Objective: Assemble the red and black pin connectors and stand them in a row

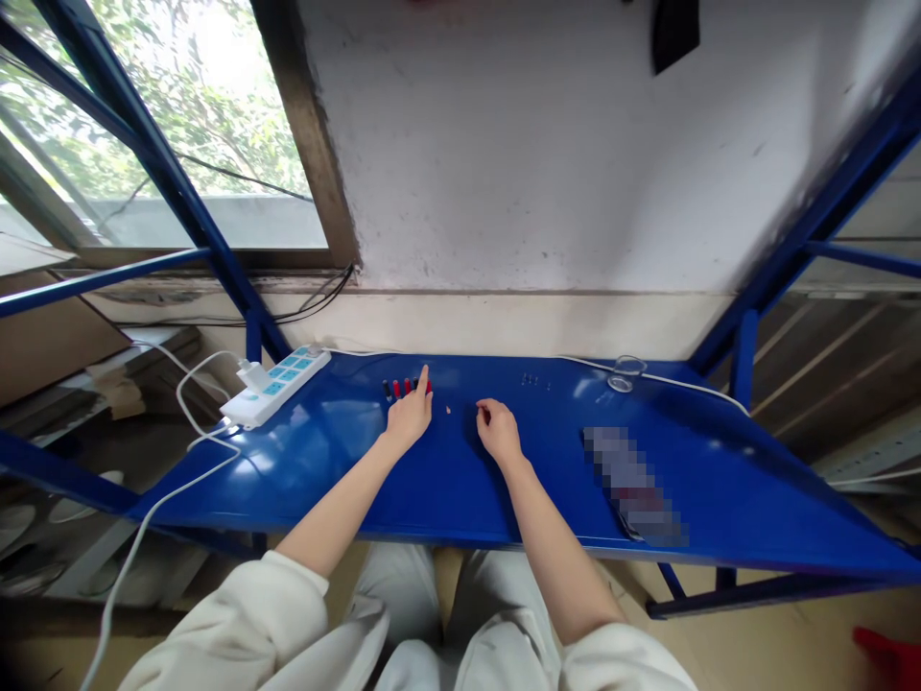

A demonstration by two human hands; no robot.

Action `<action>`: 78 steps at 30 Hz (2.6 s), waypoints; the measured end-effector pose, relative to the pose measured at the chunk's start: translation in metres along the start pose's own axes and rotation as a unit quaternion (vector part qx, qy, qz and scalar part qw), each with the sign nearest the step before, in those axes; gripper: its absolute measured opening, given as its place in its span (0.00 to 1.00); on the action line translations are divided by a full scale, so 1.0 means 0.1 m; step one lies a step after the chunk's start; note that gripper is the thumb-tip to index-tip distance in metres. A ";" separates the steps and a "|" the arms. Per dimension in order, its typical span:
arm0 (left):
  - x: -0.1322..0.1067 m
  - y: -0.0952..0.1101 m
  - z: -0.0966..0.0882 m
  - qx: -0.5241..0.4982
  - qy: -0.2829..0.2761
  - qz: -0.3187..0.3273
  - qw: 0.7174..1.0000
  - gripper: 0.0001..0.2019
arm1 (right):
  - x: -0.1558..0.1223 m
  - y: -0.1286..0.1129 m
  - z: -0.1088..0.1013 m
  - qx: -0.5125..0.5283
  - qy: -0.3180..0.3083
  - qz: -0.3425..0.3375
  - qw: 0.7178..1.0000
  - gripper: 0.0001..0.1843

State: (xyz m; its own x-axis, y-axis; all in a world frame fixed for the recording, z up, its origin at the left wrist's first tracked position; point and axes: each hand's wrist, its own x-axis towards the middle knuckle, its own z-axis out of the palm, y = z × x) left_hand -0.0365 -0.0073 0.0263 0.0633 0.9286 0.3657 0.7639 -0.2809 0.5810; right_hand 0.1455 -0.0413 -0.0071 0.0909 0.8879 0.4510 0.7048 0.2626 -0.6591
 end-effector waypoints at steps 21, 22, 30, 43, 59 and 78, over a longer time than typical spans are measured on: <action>-0.01 0.07 -0.03 -0.299 -0.040 -0.037 0.953 0.08 | 0.04 -0.23 -0.04 0.099 0.045 0.055 0.993 0.15; -0.04 0.10 -0.05 -0.343 -0.046 -0.039 0.937 0.09 | 0.06 -0.29 -0.05 0.113 0.044 0.077 0.990 0.18; -0.18 0.31 -0.16 -0.461 -0.073 -0.032 0.884 0.11 | 0.18 -0.65 -0.04 0.222 -0.031 0.111 0.968 0.29; -0.20 0.32 -0.23 -0.425 -0.101 -0.002 0.900 0.11 | 0.12 -0.78 -0.12 0.140 0.010 0.070 0.988 0.26; -0.16 0.27 -0.20 -0.475 -0.065 -0.117 0.870 0.18 | 0.25 -0.53 -0.17 0.267 0.041 0.097 0.958 0.20; -0.02 0.17 -0.02 -0.468 -0.125 -0.052 0.874 0.17 | 0.32 -0.41 -0.04 0.206 -0.149 -0.024 0.967 0.16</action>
State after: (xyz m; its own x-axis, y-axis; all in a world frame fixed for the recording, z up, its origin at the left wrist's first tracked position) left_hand -0.0252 -0.0147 0.0367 0.2530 0.9517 0.1737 -0.0773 -0.1590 0.9842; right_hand 0.1220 -0.0248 0.0370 -0.1846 0.9239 0.3350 0.3573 0.3806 -0.8529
